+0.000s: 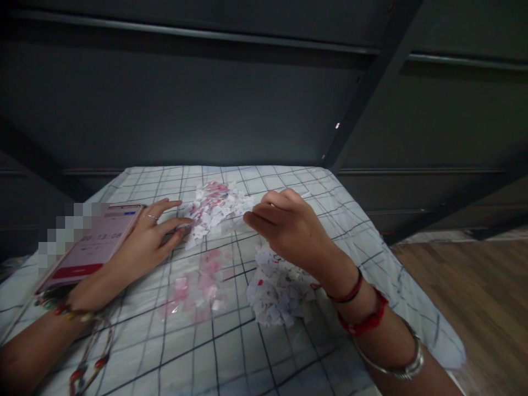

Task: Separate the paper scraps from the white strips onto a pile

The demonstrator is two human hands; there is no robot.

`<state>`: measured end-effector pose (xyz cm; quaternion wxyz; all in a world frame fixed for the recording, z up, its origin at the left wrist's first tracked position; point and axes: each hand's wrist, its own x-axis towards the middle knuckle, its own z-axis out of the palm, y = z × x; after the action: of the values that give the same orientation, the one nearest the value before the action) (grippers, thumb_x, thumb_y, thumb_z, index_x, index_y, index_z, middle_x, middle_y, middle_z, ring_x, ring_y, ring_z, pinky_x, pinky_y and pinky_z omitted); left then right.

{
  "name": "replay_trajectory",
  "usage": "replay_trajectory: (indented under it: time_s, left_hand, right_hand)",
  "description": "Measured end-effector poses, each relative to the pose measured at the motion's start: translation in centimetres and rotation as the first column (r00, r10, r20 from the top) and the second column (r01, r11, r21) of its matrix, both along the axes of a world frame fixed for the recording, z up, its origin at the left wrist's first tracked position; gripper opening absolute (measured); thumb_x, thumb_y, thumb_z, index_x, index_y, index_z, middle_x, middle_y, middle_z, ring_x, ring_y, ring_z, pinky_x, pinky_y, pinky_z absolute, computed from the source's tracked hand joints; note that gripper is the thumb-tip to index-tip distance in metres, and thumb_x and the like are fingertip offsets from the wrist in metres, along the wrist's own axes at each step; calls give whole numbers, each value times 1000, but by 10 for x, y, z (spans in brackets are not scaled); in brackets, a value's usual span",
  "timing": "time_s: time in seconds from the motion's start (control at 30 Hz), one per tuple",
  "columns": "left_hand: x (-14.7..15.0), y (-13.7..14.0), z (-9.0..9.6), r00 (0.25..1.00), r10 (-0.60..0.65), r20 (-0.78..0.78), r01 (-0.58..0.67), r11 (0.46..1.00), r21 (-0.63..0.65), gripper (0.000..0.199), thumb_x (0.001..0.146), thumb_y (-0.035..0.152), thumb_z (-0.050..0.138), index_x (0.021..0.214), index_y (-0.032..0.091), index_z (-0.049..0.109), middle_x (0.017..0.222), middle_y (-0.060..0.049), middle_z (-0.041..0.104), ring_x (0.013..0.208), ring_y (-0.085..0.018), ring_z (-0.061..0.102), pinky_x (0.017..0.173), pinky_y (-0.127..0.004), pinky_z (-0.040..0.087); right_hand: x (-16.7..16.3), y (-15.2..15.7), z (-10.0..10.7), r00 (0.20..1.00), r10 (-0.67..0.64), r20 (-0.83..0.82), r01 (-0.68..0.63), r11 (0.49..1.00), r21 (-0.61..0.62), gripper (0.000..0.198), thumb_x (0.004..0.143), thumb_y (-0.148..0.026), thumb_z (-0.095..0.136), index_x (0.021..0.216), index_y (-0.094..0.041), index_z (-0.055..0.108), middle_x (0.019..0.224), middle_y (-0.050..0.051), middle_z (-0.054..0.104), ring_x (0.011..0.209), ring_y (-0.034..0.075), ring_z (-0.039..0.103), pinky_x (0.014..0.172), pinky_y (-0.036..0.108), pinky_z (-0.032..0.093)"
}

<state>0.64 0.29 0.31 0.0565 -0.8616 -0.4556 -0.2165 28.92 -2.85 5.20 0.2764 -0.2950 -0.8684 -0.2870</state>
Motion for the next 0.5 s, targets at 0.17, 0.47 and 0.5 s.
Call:
replay_trajectory:
  time_s: [0.17,0.47,0.5]
  left_hand:
    - [0,1,-2,999,-15,30,15,1000,-3,31,90,29,39,99,21,68,128,-10,48,125,-31,39,102,-54,37]
    - [0,-1,0,1000,-9,11,9,1000,-22,35,92,31,36,100,19,68,128,-12,47,125,-31,39,103,-53,36]
    - [0,-1,0,1000,-12,12,13,1000,-21,35,92,30,36,100,19,68,128,-12,47,126,-31,39,104,-52,37]
  right_hand:
    - [-5,-1,-3,999,26,-19,-27,1000,-11,26,88,-5,43,83,-21,63,72,0,62,74,14,50,63,31,35]
    - [23,5,-2,980,24,-198,-49,992,-120,32,81,0,46,89,-24,64,76,-3,66,73,14,55,65,29,41]
    - [23,7,-4,975,31,-218,-58,991,-122,31,81,0,46,90,-24,64,76,-3,66,73,14,55,66,29,42]
